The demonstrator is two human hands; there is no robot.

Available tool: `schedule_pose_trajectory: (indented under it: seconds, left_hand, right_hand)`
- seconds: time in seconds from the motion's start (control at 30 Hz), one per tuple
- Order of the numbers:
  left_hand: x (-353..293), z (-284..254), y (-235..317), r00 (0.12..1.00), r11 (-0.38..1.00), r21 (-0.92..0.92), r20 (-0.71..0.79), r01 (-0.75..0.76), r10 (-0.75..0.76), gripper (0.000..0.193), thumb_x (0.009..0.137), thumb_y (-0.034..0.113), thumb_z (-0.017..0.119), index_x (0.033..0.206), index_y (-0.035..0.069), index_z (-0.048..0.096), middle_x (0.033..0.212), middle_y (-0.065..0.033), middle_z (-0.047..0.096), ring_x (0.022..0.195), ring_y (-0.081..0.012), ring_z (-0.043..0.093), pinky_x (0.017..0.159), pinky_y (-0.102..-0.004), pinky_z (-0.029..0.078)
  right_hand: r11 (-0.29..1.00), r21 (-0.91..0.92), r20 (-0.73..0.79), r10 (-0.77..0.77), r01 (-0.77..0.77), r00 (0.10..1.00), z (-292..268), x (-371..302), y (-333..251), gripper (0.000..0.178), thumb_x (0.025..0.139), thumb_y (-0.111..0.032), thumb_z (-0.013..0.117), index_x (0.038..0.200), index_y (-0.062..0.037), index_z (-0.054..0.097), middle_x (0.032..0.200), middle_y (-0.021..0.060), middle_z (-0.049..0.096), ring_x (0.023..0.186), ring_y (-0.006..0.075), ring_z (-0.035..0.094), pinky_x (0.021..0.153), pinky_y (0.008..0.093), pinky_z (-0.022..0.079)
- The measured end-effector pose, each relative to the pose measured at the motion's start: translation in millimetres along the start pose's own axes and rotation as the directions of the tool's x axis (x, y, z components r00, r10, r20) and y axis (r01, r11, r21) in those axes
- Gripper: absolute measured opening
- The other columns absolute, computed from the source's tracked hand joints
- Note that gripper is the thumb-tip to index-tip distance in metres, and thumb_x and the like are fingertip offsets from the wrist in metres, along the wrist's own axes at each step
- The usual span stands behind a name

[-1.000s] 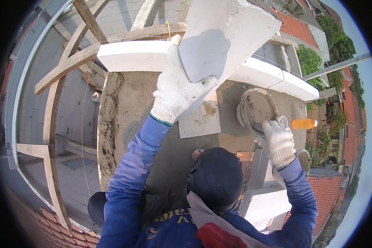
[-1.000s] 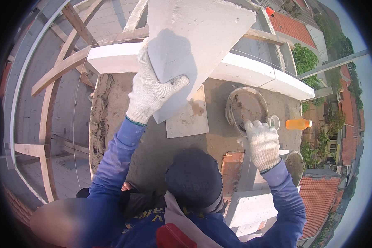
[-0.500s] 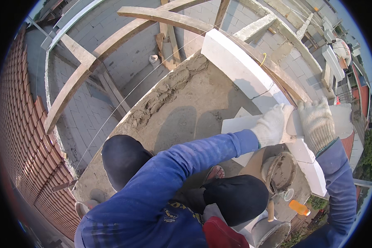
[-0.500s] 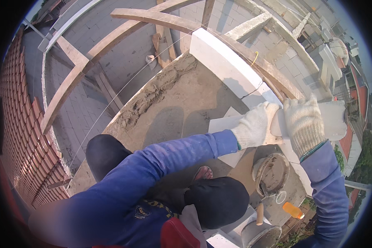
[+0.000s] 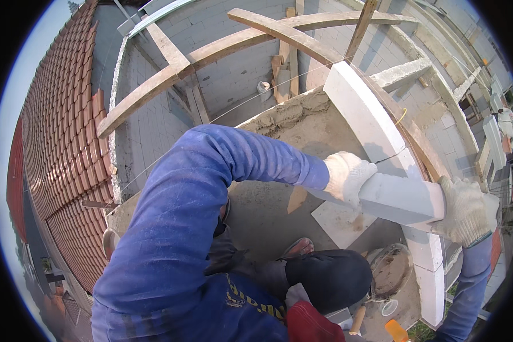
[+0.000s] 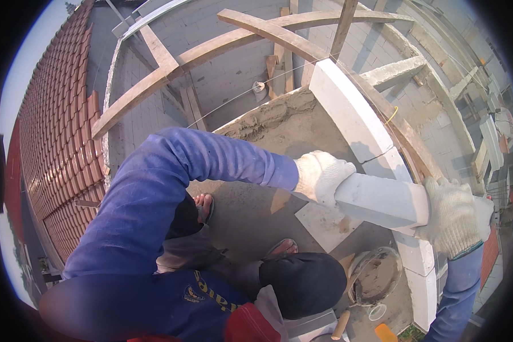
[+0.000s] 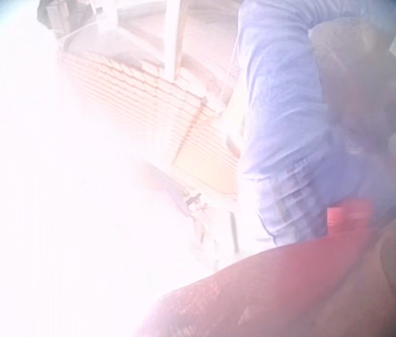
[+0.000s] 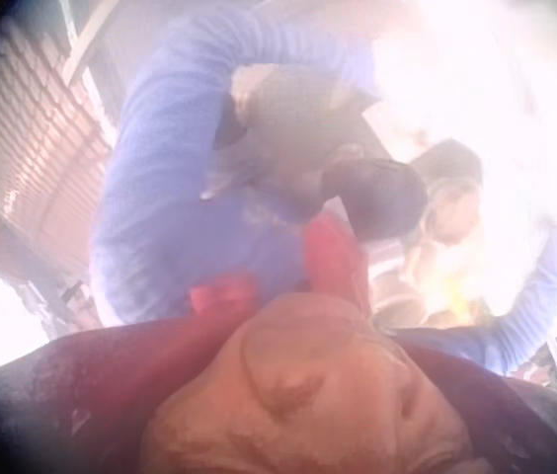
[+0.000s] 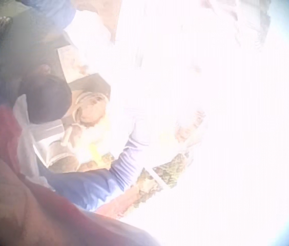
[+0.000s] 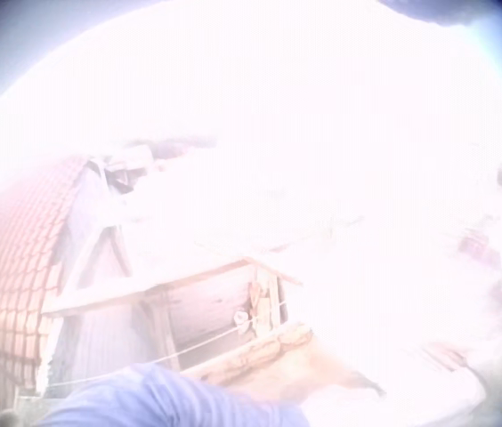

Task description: The person scoops mortar from a bucket with a trowel, spreads it on a concrete ledge, places a white concrete block, and taps it into position with a hammer. The person repeats this process for additional blocks along the ledge.

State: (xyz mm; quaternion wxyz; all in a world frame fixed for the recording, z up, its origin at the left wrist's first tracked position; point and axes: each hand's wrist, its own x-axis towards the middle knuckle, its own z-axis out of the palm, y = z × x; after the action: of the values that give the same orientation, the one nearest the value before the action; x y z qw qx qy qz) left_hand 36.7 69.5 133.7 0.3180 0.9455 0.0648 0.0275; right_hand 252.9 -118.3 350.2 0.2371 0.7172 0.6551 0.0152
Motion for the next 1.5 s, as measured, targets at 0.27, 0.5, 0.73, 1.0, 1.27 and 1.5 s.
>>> schedule_pose_trajectory:
  seconds: [0.27, 0.5, 0.73, 1.0, 1.27, 1.5]
  left_hand:
    - [-122.4, -106.7, -53.0, 0.972, 0.969, 0.118, -0.122, 0.216, -0.202, 0.096, 0.068, 0.048, 0.101, 0.146, 0.006, 0.065, 0.133, -0.0219, 0.074, 0.119, -0.0417, 0.077, 0.104, -0.0485, 0.061]
    - [-239.4, -80.4, -91.9, 0.736, 0.781, 0.122, -0.448, 0.612, -0.507, 0.08, 0.071, 0.045, 0.094, 0.139, 0.008, 0.072, 0.128, -0.0195, 0.079, 0.114, -0.0384, 0.081, 0.1, -0.0476, 0.065]
    - [-242.5, -76.6, -144.7, 0.561, 0.614, -0.047, -0.355, 0.788, -0.748, 0.081, 0.074, 0.044, 0.093, 0.143, 0.01, 0.069, 0.133, -0.0152, 0.077, 0.12, -0.0369, 0.078, 0.1, -0.051, 0.064]
    - [-212.4, -88.1, -202.9, 0.575, 0.614, -0.114, -0.255, 0.781, -0.778, 0.087, 0.074, 0.041, 0.096, 0.147, 0.008, 0.064, 0.145, -0.0162, 0.072, 0.134, -0.0369, 0.07, 0.109, -0.0519, 0.061]
    - [-196.1, -88.6, -234.8, 0.55, 0.594, -0.161, -0.25, 0.788, -0.797, 0.09, 0.071, 0.035, 0.098, 0.15, 0.01, 0.062, 0.153, -0.0158, 0.068, 0.138, -0.0377, 0.068, 0.11, -0.0522, 0.059]
    - [-186.1, -83.4, -246.2, 0.546, 0.584, -0.177, -0.222, 0.792, -0.808, 0.089, 0.076, 0.038, 0.098, 0.153, 0.011, 0.06, 0.156, -0.0161, 0.067, 0.141, -0.0394, 0.066, 0.111, -0.0545, 0.059]
  right_hand:
    - [0.966, 0.222, -0.177, -0.094, 0.133, 0.98, -18.8, 78.0, -68.3, 0.084, 0.063, -0.035, 0.102, 0.136, -0.0085, 0.069, 0.12, 0.0174, 0.076, 0.115, 0.0392, 0.074, 0.105, 0.0503, 0.056]
    - [0.827, 0.164, -0.458, -0.419, 0.537, 0.784, 11.5, 246.0, -157.4, 0.074, 0.072, -0.034, 0.099, 0.138, -0.0128, 0.07, 0.128, 0.0114, 0.075, 0.126, 0.0328, 0.07, 0.114, 0.0495, 0.051]
    - [0.796, 0.167, -0.424, -0.474, 0.582, 0.771, 29.1, 358.7, -211.9, 0.074, 0.072, -0.024, 0.099, 0.139, -0.0147, 0.07, 0.138, 0.0081, 0.071, 0.135, 0.0325, 0.064, 0.125, 0.0604, 0.04]
    - [0.87, 0.265, -0.343, -0.319, 0.417, 0.883, 50.6, 414.9, -222.0, 0.07, 0.075, -0.005, 0.082, 0.143, -0.0177, 0.07, 0.136, 0.007, 0.071, 0.136, 0.036, 0.06, 0.123, 0.0587, 0.043]
    - [0.897, 0.208, -0.386, -0.292, 0.391, 0.875, 56.0, 453.2, -223.4, 0.067, 0.079, 0.002, 0.073, 0.142, -0.0195, 0.07, 0.138, 0.0071, 0.07, 0.136, 0.0386, 0.061, 0.121, 0.0572, 0.044]
    - [0.908, 0.194, -0.358, -0.288, 0.372, 0.888, 56.6, 472.4, -222.1, 0.065, 0.08, 0.003, 0.071, 0.142, -0.0193, 0.071, 0.139, 0.007, 0.071, 0.136, 0.0394, 0.061, 0.121, 0.057, 0.045]
